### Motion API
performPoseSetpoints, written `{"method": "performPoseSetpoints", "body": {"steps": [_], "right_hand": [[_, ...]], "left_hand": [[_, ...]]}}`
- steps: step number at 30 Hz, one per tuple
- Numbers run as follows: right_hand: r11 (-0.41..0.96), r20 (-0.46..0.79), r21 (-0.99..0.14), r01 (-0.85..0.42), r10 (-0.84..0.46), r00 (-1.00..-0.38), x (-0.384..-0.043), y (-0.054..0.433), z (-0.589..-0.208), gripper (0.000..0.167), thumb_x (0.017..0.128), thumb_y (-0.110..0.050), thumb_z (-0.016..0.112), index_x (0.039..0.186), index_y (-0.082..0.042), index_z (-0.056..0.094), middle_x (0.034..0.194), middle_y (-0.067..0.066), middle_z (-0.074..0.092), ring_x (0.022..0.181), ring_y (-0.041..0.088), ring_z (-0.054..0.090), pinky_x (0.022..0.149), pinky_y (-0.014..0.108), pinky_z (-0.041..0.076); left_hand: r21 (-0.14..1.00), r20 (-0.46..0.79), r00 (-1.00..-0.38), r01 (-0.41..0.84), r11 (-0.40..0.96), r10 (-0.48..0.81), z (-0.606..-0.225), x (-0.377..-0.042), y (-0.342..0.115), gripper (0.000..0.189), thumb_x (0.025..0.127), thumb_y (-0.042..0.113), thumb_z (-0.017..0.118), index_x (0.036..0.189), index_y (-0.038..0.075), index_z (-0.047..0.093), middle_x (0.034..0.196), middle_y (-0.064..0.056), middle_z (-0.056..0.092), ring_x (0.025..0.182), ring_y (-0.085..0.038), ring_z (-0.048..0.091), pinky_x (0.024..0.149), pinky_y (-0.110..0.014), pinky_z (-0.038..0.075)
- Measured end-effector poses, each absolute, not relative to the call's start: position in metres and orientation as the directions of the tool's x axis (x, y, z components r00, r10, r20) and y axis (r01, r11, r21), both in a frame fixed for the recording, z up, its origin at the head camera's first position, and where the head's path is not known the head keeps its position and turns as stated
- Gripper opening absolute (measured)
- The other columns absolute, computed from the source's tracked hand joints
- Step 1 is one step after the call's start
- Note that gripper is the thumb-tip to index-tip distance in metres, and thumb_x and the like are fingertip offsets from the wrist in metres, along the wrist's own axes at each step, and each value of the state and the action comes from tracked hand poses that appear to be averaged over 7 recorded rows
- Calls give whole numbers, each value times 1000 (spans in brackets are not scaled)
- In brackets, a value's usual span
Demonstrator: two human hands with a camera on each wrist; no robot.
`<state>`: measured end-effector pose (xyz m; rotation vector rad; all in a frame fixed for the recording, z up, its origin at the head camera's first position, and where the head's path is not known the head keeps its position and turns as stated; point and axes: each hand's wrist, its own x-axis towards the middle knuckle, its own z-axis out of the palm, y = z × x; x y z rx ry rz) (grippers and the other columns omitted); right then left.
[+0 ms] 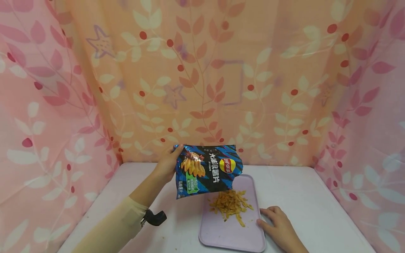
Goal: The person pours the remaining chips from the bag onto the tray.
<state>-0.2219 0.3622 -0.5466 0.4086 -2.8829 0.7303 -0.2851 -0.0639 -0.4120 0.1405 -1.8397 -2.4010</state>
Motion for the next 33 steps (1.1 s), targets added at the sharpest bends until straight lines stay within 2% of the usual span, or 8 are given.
{"method": "performPoseSetpoints", "body": {"steps": [5, 13, 20, 23, 27, 33], "right_hand": [[839, 215, -466, -283, -203, -955, -219, 362, -551, 53, 91, -46, 76, 128, -8, 71, 115, 3, 60, 108, 20, 57, 92, 44, 51], [849, 239, -472, -237, -135, -962, -196, 357, -551, 54, 90, -46, 76, 128, -8, 71, 115, 3, 60, 108, 21, 58, 93, 47, 50], [861, 292, -458, -220, -88, -952, -181, 355, -552, 52, 91, -45, 76, 127, -9, 71, 114, 2, 60, 105, 20, 59, 89, 42, 52], [868, 309, -451, -209, -68, -949, -178, 355, -552, 51, 91, -45, 76, 127, -9, 71, 114, 2, 60, 105, 19, 58, 88, 41, 51], [867, 303, -465, -178, -33, -952, -172, 353, -554, 53, 91, -47, 75, 128, -9, 71, 115, 2, 60, 106, 18, 58, 88, 40, 51], [862, 277, -492, -120, 25, -961, -157, 346, -558, 54, 91, -47, 75, 129, -9, 70, 117, 3, 59, 107, 18, 57, 88, 36, 50]], "left_hand": [[962, -21, -990, 18, -273, -137, -412, -283, -64, 43, 103, 44, 60, 125, 8, 65, 101, -9, 70, 84, -17, 68, 73, -29, 58], [958, -21, -997, 1, -287, -74, -419, -287, -72, 50, 103, 46, 58, 133, 6, 62, 116, -12, 68, 98, -20, 66, 86, -33, 57], [943, -5, -1000, 1, -333, -19, -417, -293, -77, 49, 103, 44, 58, 136, 8, 60, 123, -14, 67, 101, -20, 66, 86, -33, 58], [939, 2, -1000, -2, -343, 9, -414, -293, -80, 49, 104, 42, 57, 139, 7, 58, 129, -15, 65, 106, -22, 65, 91, -36, 58], [936, -3, -999, -18, -351, 45, -414, -294, -85, 50, 104, 40, 56, 142, 8, 55, 134, -15, 62, 112, -24, 63, 97, -39, 56], [928, 9, -994, -31, -371, 106, -419, -296, -89, 52, 106, 37, 56, 145, 4, 50, 138, -16, 59, 116, -25, 62, 95, -38, 57]]}}
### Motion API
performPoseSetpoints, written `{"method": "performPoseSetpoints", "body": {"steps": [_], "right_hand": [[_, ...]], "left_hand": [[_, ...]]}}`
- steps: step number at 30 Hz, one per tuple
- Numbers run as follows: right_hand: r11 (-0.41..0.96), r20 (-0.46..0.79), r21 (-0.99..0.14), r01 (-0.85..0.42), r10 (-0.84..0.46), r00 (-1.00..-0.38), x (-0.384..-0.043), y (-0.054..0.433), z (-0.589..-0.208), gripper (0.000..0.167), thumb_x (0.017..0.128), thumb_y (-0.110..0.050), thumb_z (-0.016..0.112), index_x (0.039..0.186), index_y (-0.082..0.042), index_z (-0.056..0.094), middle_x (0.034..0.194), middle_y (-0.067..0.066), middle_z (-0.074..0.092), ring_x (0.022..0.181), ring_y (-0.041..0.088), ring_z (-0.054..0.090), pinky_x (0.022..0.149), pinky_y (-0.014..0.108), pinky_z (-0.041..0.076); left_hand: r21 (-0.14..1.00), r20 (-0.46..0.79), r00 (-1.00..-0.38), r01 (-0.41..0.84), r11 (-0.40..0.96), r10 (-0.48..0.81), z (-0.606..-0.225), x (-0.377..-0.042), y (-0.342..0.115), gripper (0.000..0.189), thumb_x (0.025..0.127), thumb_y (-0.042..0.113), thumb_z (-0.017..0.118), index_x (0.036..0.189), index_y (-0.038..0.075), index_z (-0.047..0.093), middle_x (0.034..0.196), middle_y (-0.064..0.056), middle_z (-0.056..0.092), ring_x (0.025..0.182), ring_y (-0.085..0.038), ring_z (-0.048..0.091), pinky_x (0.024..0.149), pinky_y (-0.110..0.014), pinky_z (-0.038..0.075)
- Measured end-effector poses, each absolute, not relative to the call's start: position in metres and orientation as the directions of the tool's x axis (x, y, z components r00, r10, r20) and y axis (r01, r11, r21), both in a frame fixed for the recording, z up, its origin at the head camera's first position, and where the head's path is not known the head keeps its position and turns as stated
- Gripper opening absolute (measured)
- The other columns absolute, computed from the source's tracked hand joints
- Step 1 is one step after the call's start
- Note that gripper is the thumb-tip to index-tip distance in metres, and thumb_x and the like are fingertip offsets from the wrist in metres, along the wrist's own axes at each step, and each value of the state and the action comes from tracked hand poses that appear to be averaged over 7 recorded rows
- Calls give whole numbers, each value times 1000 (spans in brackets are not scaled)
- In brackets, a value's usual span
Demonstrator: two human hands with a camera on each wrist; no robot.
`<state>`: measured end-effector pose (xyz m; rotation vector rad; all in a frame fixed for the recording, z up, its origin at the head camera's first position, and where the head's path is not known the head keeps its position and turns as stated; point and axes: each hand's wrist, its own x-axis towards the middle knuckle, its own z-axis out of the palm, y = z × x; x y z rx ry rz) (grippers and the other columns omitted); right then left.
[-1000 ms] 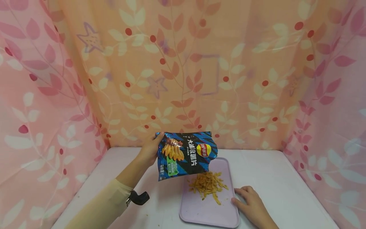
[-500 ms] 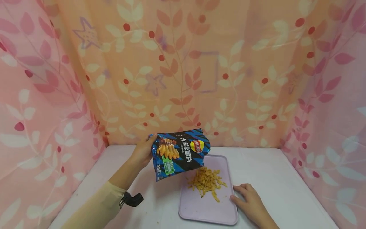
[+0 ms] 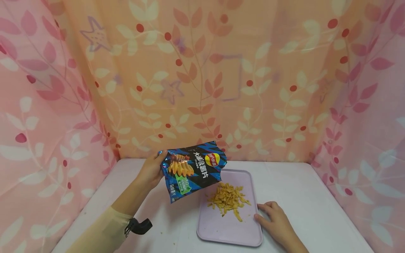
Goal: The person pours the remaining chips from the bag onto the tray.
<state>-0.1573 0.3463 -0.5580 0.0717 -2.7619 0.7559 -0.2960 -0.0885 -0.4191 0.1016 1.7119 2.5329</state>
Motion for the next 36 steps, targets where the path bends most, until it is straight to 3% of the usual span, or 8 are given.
{"method": "performPoseSetpoints", "body": {"steps": [7, 14, 27, 36], "right_hand": [[869, 292, -479, -126, 22, -956, -157, 347, -558, 52, 90, -44, 77, 128, -9, 71, 115, 3, 60, 105, 18, 57, 86, 37, 51], [878, 303, -462, -127, 22, -953, -158, 349, -558, 52, 90, -45, 77, 127, -9, 71, 116, 3, 60, 106, 21, 58, 89, 42, 51], [872, 283, -474, -123, 19, -959, -157, 350, -558, 54, 91, -46, 76, 128, -8, 70, 117, 5, 60, 108, 23, 59, 90, 47, 51], [877, 309, -460, -139, 11, -951, -155, 349, -557, 53, 91, -45, 76, 128, -8, 70, 117, 4, 60, 107, 20, 58, 88, 41, 52]], "left_hand": [[913, -13, -994, -56, -403, 108, -422, -291, -95, 50, 107, 31, 55, 148, 2, 46, 140, -16, 57, 121, -25, 60, 101, -41, 54], [910, 10, -993, -39, -412, 115, -429, -291, -103, 56, 108, 30, 53, 153, -1, 38, 145, -20, 52, 123, -25, 59, 96, -37, 56], [911, -31, -998, -49, -409, 50, -451, -293, -113, 47, 109, 25, 53, 145, -4, 44, 140, -21, 54, 112, -20, 63, 87, -32, 58], [905, -41, -999, -38, -423, 1, -466, -296, -121, 45, 109, 22, 52, 146, -3, 46, 143, -23, 53, 117, -22, 62, 87, -32, 58]]}}
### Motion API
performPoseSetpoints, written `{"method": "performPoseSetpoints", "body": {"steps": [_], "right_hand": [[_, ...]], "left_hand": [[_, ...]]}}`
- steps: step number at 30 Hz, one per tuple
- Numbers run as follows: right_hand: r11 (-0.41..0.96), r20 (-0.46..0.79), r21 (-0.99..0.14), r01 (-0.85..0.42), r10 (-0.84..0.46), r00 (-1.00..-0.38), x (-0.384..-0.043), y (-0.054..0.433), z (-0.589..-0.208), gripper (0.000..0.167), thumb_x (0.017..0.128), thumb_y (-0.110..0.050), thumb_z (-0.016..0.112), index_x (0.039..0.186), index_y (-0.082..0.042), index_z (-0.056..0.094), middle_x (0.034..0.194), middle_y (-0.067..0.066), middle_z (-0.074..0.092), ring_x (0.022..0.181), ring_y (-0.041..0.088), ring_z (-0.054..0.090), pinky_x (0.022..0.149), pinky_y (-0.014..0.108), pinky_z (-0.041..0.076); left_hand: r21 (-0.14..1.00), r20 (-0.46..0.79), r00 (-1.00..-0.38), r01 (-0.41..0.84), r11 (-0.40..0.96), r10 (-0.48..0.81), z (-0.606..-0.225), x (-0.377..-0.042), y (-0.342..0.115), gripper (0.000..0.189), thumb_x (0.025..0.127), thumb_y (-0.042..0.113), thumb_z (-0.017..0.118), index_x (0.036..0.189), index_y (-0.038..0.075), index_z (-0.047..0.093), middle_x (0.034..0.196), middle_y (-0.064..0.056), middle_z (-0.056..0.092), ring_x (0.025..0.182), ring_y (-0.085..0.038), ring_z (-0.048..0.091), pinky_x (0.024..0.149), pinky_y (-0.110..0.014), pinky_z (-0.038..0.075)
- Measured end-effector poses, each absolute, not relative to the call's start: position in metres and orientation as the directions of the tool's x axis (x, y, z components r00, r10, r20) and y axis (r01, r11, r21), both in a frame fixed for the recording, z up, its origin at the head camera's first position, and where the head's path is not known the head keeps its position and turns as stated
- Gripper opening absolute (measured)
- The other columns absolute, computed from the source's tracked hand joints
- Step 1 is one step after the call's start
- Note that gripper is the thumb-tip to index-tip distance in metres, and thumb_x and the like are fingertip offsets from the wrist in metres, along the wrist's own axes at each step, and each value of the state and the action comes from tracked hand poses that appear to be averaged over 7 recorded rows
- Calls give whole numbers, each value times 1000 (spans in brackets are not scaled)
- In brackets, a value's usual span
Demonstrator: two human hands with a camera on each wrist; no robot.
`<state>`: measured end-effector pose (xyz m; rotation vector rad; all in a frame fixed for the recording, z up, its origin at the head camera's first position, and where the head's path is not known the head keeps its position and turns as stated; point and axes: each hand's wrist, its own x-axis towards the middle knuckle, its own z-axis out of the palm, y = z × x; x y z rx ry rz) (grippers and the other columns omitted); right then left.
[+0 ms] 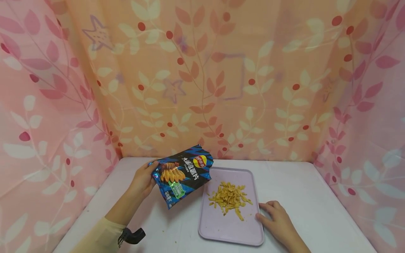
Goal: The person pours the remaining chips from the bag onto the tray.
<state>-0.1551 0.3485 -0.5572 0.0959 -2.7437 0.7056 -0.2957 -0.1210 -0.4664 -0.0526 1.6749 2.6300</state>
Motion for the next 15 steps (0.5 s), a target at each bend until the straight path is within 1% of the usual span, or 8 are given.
{"method": "performPoseSetpoints", "body": {"steps": [4, 11, 15], "right_hand": [[875, 312, -461, -151, 0, -950, -155, 348, -556, 53, 91, -44, 76, 128, -6, 70, 117, 5, 60, 106, 21, 58, 88, 43, 52], [882, 320, -446, -148, 2, -948, -154, 348, -558, 53, 91, -45, 76, 127, -8, 71, 116, 4, 60, 105, 19, 57, 87, 38, 52], [881, 323, -448, -153, 0, -946, -156, 349, -558, 53, 91, -45, 76, 127, -7, 71, 116, 4, 59, 105, 19, 56, 86, 36, 52]], "left_hand": [[900, -60, -998, -42, -434, -26, -475, -296, -123, 44, 109, 21, 53, 145, -3, 47, 141, -23, 55, 112, -19, 65, 86, -31, 58], [885, -68, -996, -32, -465, -60, -492, -297, -126, 41, 108, 21, 55, 141, -3, 50, 136, -22, 59, 106, -18, 68, 85, -33, 59], [883, -82, -994, -37, -469, -77, -501, -297, -127, 42, 107, 22, 56, 140, -3, 50, 136, -21, 59, 107, -18, 69, 86, -33, 59]]}}
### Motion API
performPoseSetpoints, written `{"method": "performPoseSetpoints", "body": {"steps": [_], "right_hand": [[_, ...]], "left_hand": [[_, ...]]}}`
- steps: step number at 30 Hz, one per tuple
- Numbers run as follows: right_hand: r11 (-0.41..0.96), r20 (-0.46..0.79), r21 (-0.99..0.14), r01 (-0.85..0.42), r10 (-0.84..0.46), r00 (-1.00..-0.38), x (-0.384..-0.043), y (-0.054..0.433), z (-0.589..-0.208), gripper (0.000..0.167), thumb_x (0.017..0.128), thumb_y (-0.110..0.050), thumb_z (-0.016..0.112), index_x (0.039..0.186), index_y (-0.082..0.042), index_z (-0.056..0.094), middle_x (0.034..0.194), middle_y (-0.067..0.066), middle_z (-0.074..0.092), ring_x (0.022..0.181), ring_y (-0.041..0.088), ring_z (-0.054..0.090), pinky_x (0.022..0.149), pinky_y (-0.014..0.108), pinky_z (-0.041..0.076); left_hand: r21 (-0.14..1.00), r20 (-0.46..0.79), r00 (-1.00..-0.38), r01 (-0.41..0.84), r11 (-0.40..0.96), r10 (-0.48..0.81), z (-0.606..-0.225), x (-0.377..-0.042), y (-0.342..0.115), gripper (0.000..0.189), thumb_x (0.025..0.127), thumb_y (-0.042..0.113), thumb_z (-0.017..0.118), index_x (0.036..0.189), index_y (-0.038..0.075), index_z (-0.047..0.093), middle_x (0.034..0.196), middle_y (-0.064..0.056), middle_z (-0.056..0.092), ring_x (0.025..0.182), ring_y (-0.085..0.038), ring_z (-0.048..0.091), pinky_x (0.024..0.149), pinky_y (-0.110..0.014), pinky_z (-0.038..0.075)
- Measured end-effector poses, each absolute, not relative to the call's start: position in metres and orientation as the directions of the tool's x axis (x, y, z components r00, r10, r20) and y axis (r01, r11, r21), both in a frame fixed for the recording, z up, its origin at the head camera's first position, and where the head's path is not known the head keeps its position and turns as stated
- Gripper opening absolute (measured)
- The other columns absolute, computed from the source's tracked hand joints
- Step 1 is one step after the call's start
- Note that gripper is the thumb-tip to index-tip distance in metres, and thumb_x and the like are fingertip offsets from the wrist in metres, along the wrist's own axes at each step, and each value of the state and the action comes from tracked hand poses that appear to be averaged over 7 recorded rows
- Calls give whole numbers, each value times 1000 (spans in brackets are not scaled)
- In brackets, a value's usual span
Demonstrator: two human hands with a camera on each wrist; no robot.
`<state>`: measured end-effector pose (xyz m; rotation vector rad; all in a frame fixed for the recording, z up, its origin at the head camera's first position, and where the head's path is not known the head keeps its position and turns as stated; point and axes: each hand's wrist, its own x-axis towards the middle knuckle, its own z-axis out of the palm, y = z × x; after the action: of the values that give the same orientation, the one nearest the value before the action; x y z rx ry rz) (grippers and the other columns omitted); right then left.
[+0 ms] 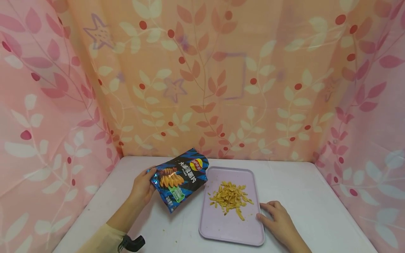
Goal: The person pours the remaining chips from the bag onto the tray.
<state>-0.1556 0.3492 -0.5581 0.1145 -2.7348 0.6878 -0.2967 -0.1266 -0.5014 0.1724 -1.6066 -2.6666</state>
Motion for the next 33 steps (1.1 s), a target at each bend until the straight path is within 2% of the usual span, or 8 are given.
{"method": "performPoseSetpoints", "body": {"steps": [4, 10, 17, 23, 29, 33], "right_hand": [[879, 321, -453, -150, 4, -947, -156, 349, -558, 53, 91, -46, 76, 127, -8, 71, 116, 2, 59, 106, 18, 56, 86, 34, 51], [875, 297, -464, -135, 11, -955, -155, 348, -557, 54, 91, -46, 75, 128, -7, 70, 117, 4, 59, 108, 21, 57, 89, 41, 51], [877, 302, -460, -139, 8, -953, -156, 348, -556, 55, 91, -46, 76, 129, -7, 70, 117, 5, 59, 107, 19, 56, 87, 37, 51], [869, 305, -471, -152, -1, -952, -155, 348, -556, 54, 91, -44, 76, 128, -6, 70, 117, 6, 59, 106, 22, 58, 88, 44, 52], [876, 288, -463, -133, 7, -958, -156, 348, -556, 56, 91, -47, 75, 129, -7, 69, 117, 4, 59, 107, 19, 56, 87, 35, 51], [876, 295, -462, -137, 6, -956, -156, 348, -555, 57, 90, -48, 75, 129, -7, 70, 117, 5, 59, 108, 21, 57, 87, 38, 51]], "left_hand": [[884, -106, -990, -51, -465, -92, -511, -295, -127, 43, 107, 21, 57, 142, -2, 48, 141, -21, 54, 110, -20, 67, 86, -32, 59], [903, -101, -987, -37, -429, -128, -521, -288, -129, 41, 107, 18, 55, 142, -3, 49, 143, -22, 52, 113, -20, 64, 86, -29, 58], [943, -74, -987, -23, -333, -142, -528, -283, -137, 43, 104, 21, 61, 139, -3, 54, 135, -23, 57, 100, -17, 66, 81, -30, 59], [968, -93, -992, -69, -243, -90, -537, -279, -152, 41, 102, 20, 64, 136, -1, 56, 126, -19, 64, 95, -17, 69, 80, -34, 60], [987, -59, -998, -54, -154, -29, -542, -271, -166, 43, 101, 17, 66, 136, -6, 56, 121, -21, 69, 92, -20, 71, 78, -34, 61], [996, -29, -999, -32, -87, 28, -542, -263, -172, 44, 100, 13, 66, 137, -8, 55, 122, -24, 68, 94, -21, 72, 80, -34, 61]]}}
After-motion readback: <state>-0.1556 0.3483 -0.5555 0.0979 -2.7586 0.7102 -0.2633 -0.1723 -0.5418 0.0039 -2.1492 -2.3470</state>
